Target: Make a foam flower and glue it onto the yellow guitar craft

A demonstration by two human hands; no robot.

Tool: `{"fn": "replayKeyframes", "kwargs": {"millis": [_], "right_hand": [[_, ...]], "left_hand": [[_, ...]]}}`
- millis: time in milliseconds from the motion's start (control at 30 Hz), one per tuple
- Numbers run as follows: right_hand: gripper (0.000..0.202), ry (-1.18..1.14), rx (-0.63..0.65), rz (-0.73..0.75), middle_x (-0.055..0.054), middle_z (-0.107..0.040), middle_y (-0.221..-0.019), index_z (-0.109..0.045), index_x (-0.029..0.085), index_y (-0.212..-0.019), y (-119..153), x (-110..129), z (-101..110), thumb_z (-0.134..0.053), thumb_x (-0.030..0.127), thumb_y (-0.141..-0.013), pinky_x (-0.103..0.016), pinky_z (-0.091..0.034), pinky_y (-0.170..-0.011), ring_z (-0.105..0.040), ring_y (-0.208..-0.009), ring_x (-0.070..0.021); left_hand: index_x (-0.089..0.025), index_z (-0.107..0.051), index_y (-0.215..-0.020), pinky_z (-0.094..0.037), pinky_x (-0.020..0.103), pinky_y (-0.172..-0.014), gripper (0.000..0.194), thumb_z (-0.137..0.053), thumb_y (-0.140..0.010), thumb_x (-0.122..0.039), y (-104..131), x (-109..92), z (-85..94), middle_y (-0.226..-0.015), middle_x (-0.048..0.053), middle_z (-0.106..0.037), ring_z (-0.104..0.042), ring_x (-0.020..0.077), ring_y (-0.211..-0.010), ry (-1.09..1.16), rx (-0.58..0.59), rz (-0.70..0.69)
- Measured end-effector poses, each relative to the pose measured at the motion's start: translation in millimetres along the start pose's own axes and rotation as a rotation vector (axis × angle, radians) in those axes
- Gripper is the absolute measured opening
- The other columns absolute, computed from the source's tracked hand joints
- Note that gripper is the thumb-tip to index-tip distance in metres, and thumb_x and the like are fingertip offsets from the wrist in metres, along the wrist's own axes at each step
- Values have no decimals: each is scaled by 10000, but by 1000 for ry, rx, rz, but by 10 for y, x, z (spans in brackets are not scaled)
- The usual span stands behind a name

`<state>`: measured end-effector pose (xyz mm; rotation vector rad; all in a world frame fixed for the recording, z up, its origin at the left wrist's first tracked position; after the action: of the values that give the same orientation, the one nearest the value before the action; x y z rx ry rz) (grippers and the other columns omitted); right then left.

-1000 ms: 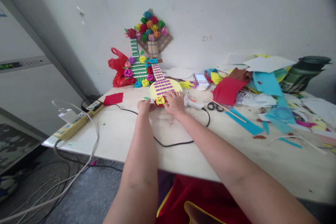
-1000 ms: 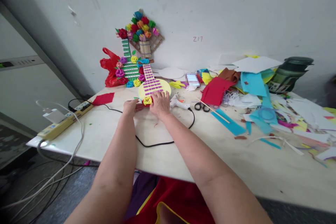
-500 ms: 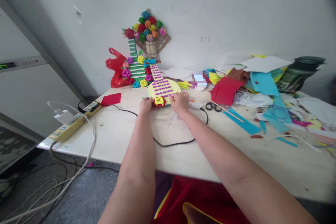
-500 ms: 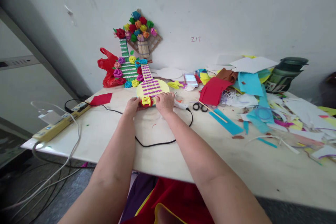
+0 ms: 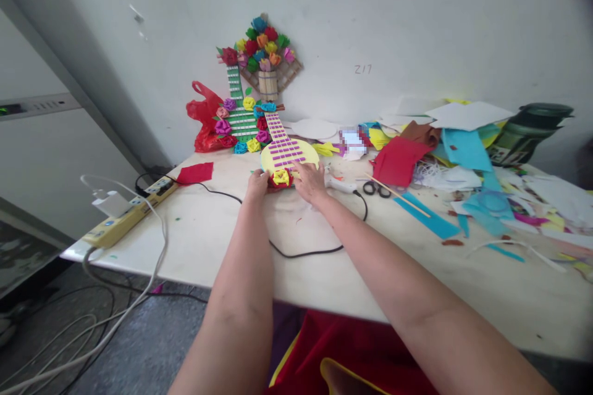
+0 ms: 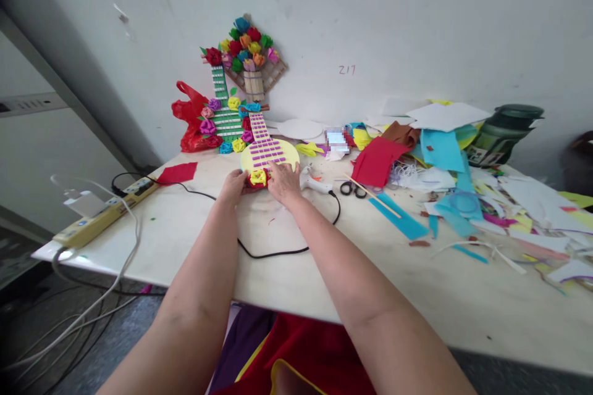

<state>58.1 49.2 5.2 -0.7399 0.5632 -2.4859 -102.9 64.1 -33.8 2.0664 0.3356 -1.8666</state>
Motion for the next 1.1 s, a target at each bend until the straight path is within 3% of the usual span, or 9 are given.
{"fn": "replayKeyframes", "kwargs": {"millis": [233, 500, 800, 1100], "right_hand": [[619, -52, 122, -8, -44, -558, -1206, -368, 229, -1306, -47, 30, -53, -392, 135, -694, -524, -83, -1033, -386, -1168, -234], [632, -121, 168, -38, -38, -538, -1233, -373, 216, -1305, -94, -11, -103, -388, 167, -676, -518, -85, -1037, -356, -1190, -243], [559, -5, 135, -18, -32, -578, -1173, -428, 227, -1248, -64, 56, -35, -377, 148, -697, -510, -86, -1030, -394, -1140, -231], [586, -103, 157, -50, -6, -587, -1169, -435, 242, -1249, -107, 9, -93, -391, 150, -673, -502, -116, -1031, -390, -1161, -229]], "left_hand": [[-143, -501, -863, -520, 308, -559, 85, -501, -802, -201, -23, 19, 13, -705, 46, -601, -615, 161, -580, -4, -14, -12], [-148, -499, -824, -519, 336, -583, 64, -505, -793, -203, -23, 22, 6, -715, 51, -605, -615, 164, -585, 20, -5, -18], [-152, -495, -863, -522, 321, -582, 86, -490, -801, -212, -50, 43, 19, -717, 45, -609, -622, 165, -600, -4, -14, -21], [-149, -505, -901, -515, 309, -567, 114, -494, -803, -207, -44, 22, 13, -726, 47, -614, -617, 158, -583, -3, -31, -9]]}}
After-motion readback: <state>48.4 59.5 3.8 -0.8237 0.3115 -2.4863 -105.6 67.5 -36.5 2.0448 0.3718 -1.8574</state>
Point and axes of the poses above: each hand's wrist, its own y-axis away from the middle knuckle, its own z-axis out of the back of the hand, x = y × z, the point moved 4 cm from there along -y, towards the middle knuckle
